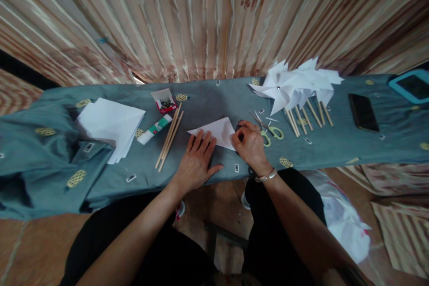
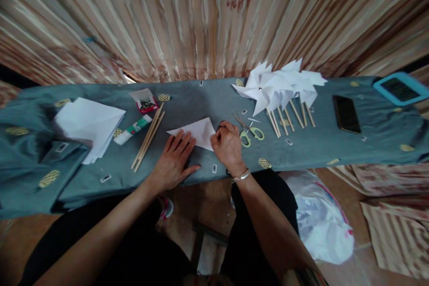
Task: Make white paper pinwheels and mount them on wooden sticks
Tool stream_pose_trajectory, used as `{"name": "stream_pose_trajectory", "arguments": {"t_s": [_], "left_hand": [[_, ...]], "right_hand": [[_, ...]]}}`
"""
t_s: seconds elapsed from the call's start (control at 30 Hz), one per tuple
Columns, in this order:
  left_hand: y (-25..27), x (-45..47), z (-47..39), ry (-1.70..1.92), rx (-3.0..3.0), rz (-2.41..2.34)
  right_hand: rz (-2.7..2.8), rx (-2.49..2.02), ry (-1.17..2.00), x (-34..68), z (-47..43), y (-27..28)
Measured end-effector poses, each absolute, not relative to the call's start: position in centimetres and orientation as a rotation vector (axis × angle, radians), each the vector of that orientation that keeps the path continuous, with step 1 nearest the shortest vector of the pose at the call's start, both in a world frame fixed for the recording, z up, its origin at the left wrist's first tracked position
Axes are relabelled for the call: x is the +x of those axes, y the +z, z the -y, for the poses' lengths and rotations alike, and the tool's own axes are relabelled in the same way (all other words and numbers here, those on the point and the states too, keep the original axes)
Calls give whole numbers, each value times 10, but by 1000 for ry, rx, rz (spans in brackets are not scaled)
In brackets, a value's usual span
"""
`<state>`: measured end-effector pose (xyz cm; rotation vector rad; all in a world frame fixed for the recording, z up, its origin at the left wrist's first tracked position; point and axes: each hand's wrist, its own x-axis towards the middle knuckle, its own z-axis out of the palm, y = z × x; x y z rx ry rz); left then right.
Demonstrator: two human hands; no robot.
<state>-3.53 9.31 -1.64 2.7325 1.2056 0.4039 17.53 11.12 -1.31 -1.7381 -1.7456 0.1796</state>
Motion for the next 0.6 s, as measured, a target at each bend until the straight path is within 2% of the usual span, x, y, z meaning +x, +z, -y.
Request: {"name": "stream_pose_trajectory", "arguments": {"t_s": [0.6], "left_hand": [[-15,-34,-92,313,2762,-1248]], "right_hand": [[1783,-1743,156,178,-110,-15]]}}
